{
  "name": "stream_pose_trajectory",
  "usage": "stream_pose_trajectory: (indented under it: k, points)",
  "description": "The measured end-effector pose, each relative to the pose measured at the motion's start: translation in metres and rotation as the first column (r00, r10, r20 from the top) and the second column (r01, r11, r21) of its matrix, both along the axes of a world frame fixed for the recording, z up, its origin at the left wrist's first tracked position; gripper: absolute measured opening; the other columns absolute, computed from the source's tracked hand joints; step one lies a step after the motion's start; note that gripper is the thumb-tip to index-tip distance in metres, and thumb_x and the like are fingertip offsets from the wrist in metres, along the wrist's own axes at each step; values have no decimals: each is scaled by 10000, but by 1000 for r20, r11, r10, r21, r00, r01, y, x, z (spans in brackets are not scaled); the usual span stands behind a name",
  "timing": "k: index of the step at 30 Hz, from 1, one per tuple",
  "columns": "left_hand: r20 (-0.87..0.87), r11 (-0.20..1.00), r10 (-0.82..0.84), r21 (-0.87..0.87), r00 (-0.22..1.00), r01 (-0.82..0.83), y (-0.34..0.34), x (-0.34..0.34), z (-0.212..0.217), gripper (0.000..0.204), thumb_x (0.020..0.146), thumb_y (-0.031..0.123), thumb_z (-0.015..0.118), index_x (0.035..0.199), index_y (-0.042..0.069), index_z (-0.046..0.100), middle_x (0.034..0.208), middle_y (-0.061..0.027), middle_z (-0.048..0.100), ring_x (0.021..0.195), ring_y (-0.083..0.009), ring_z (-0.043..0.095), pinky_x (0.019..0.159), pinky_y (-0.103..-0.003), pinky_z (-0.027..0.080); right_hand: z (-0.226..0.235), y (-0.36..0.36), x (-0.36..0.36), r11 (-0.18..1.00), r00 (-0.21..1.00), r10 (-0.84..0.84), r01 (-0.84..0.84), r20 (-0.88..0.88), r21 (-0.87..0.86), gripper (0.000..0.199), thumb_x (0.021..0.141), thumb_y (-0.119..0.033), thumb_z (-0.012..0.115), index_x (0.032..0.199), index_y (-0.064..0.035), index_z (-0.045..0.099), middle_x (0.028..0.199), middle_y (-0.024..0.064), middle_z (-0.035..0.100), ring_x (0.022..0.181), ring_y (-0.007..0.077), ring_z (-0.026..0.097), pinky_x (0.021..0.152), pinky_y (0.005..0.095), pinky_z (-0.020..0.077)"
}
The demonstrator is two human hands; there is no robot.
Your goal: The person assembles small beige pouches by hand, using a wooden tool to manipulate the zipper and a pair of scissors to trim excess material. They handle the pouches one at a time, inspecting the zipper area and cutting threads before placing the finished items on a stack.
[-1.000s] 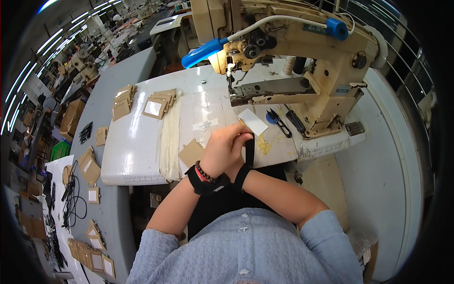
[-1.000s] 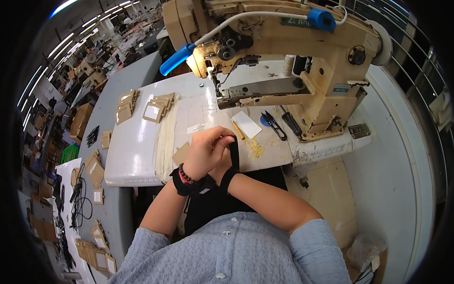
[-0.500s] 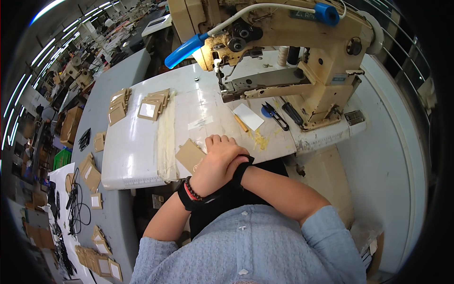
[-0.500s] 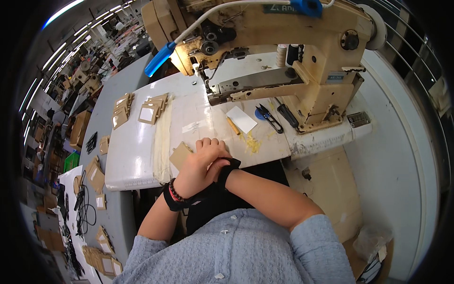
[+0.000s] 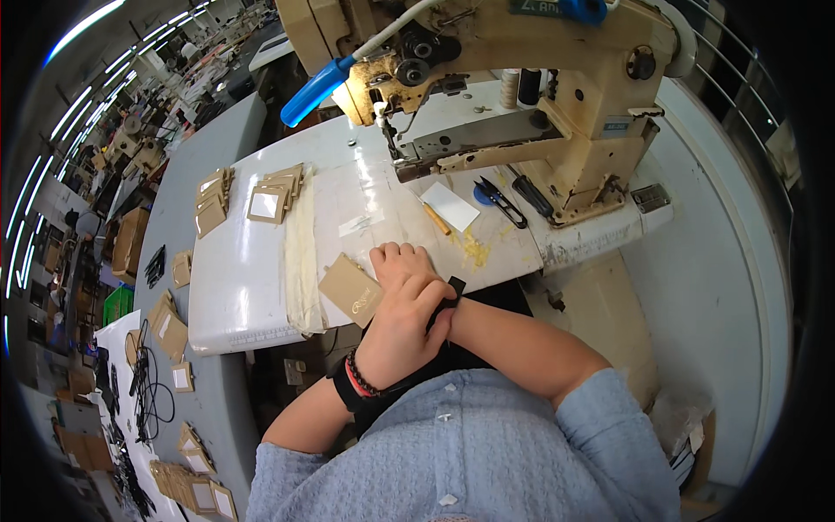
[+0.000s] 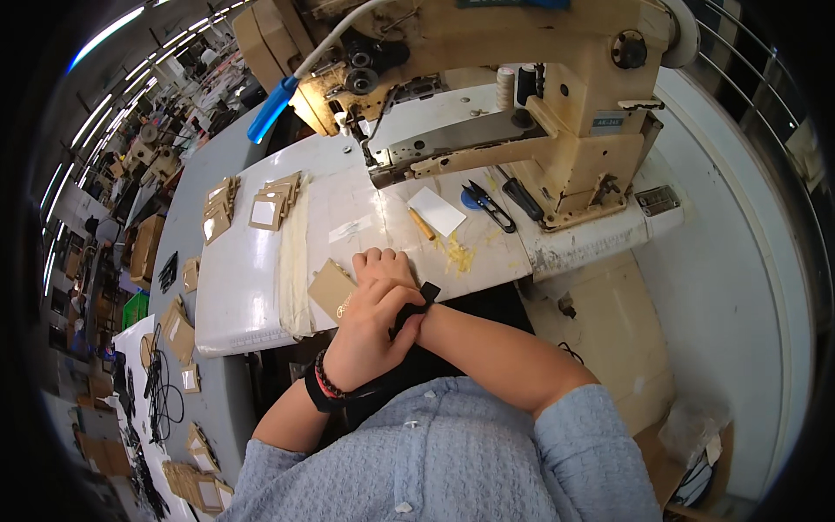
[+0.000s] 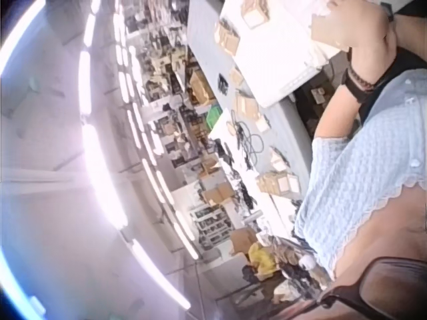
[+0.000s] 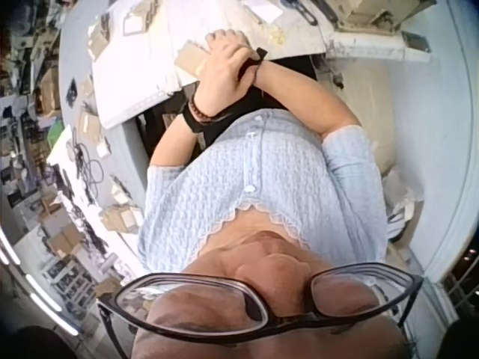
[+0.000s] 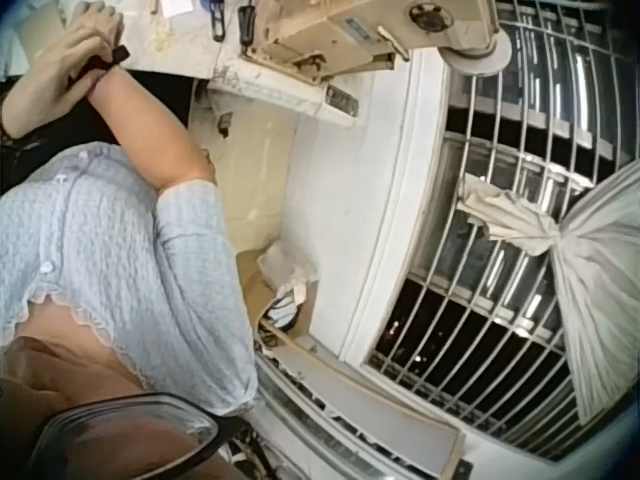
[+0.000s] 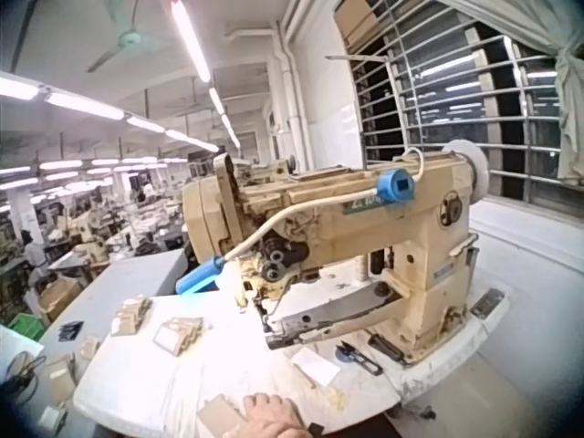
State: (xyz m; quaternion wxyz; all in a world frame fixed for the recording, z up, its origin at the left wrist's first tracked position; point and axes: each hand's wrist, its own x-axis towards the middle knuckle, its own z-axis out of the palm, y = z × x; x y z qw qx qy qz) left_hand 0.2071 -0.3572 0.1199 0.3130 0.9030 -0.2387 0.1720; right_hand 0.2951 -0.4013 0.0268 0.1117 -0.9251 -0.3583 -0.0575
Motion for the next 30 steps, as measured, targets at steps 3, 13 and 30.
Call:
stream_pose_trajectory:
  k: [3, 13, 30]
  points:
    - [-88, 998, 59, -21, 994, -61, -1, -4, -5, 253, 718, -11, 687, 955, 35, 612, 939, -134, 583, 928, -334, 582, 836, -381, 472, 2, 3, -1, 1000, 1000, -18, 18, -7, -23, 349, 812, -264, 621, 1067, -42, 535, 1012, 118, 591, 906, 269, 596, 748, 382, 456]
    - [67, 997, 65, -44, 996, -62, -6, 2, -10, 268, 730, -31, 695, 981, 11, 611, 914, -163, 587, 861, -342, 603, 764, -379, 498, 6, -2, 8, 998, 991, 14, -6, -130, 66, 355, 812, -238, 631, 1067, -23, 511, 1002, 148, 606, 914, 302, 625, 763, 403, 492]
    - [226, 1000, 5, 14, 974, -8, -10, 5, -22, 278, 725, -43, 708, 989, -9, 630, 922, -135, 622, 849, -290, 627, 722, -349, 510, 19, -8, 17, 995, 973, 31, -9, -228, 97, 319, 823, -183, 633, 1046, -5, 491, 936, 192, 658, 844, 342, 684, 714, 398, 561]
